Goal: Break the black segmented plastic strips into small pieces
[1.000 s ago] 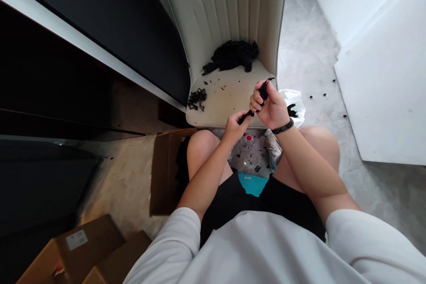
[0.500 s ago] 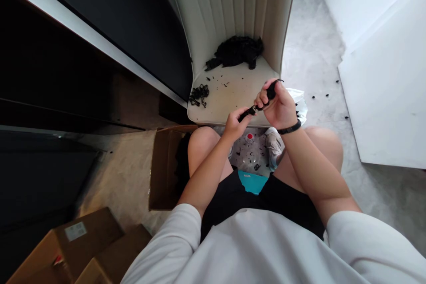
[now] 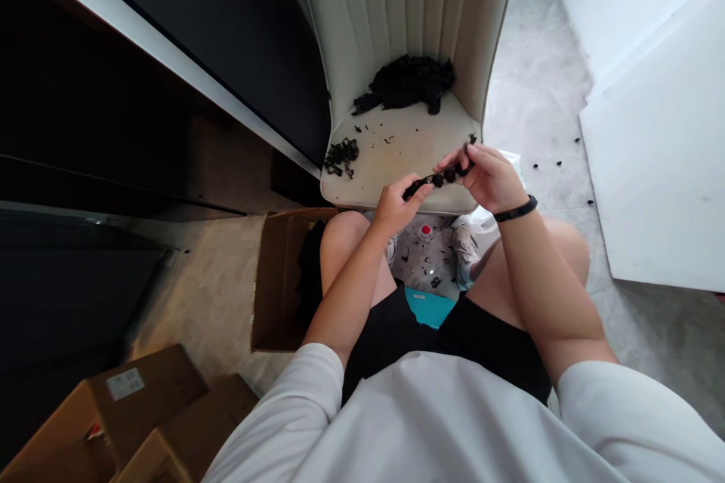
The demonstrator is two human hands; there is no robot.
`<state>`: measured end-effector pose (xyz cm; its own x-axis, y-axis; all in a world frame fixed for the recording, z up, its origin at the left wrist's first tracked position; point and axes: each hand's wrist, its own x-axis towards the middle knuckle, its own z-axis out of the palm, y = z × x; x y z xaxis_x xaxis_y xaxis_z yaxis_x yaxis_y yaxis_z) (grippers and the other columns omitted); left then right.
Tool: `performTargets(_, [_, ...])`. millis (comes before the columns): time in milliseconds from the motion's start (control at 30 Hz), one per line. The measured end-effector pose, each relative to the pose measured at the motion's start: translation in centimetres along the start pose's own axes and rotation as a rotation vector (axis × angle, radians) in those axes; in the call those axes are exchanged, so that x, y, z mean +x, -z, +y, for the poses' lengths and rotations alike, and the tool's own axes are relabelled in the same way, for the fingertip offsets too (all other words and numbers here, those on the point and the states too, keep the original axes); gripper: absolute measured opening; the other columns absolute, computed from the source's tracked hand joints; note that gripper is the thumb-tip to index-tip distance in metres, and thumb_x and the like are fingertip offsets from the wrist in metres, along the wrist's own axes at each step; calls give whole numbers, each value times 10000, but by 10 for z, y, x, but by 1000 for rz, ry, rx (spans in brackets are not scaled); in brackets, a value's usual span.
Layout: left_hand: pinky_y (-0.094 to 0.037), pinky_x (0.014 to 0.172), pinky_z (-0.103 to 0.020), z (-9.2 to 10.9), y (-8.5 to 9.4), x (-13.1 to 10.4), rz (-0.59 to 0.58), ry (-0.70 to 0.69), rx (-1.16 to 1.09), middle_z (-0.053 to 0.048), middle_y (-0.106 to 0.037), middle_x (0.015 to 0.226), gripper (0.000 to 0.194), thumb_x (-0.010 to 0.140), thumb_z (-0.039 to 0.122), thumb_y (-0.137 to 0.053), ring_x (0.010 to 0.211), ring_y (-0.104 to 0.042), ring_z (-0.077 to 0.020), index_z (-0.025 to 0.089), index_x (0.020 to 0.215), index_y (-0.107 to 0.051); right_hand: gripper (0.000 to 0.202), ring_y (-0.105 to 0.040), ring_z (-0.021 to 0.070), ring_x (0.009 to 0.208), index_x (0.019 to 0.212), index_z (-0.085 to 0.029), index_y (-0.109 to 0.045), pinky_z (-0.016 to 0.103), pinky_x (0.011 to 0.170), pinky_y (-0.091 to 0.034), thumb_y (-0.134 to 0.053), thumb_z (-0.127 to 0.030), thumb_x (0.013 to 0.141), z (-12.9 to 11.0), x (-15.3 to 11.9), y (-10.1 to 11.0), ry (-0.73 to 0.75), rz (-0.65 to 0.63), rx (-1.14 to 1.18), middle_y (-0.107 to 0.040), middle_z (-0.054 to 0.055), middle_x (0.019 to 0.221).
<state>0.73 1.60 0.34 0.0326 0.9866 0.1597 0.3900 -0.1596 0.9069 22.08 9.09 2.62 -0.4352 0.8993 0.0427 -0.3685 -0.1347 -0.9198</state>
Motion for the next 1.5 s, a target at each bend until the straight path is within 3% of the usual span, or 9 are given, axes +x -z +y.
performTargets(100, [-393,722,-310,-2,5,1,-30,-48,71,18,-567,745,611,992,819,-644,739,-521,-164,219,878,-661,558,-728,234,823,738,-223,-611,397,783,-616,-850,-689,932,3,-2,6,-74,-123,-119,-761,88,867])
performTargets(267, [-466,859,-360,-5,9,2,-106,-128,247,-38,-718,869,593,1037,792,-612,868,-634,-216,218,948,-734,510,-624,164,689,1077,-229,-696,320,656,-501,-801,-718,975,7,-5,-1,-94,-314,-330,-714,9,852])
performTargets(367, [-477,896,-387,-4,12,2,-141,-160,334,-55,-729,861,607,1064,779,-570,897,-664,-237,216,933,-756,461,-494,142,647,1000,-211,-686,304,617,-389,-744,-668,1032,5,-3,-3,-42,-396,-551,-619,-24,747])
performTargets(600, [-571,948,-419,-8,14,1,-113,-133,217,-113,-851,1028,507,1057,664,-684,979,-763,-264,218,1225,-856,271,-460,166,695,927,-218,-639,330,681,-361,-669,-437,1083,9,-1,1,177,-263,-800,-566,-20,746])
performTargets(867, [-641,1032,-414,-26,4,9,-5,66,-67,-117,-902,1150,280,984,429,-811,1085,-827,-267,188,1102,-889,262,-590,260,867,992,-247,-623,393,787,-450,-551,-441,1153,16,-5,-8,459,-288,-908,-658,82,955])
performTargets(1100, [-579,808,-326,-7,1,2,62,48,-2,-42,-856,1004,277,997,265,-742,833,-746,-184,241,1265,-806,415,-616,315,917,961,-287,-711,463,857,-500,-670,-687,1059,6,-9,-14,329,-269,-787,-673,112,988])
performTargets(1200, [-525,780,-329,0,2,-2,122,-3,145,9,-767,836,138,994,249,-734,712,-649,-169,265,1128,-767,436,-624,302,891,942,-286,-764,457,855,-509,-760,-719,995,2,-11,-15,287,-268,-750,-698,106,963])
performTargets(1300, [-525,882,-354,2,4,-4,140,-59,243,-17,-785,916,24,1017,278,-716,835,-687,-199,256,1013,-725,504,-624,266,840,881,-267,-776,422,808,-507,-758,-760,985,3,-12,-18,230,-241,-678,-707,88,887])
performTargets(1500, [-506,992,-388,0,6,-6,184,-123,329,-62,-823,1073,135,1093,355,-629,1026,-728,-243,251,1062,-708,567,-490,160,609,960,-256,-703,305,549,-366,-847,-799,889,20,-14,-36,-32,-11,-311,-643,-1,718])
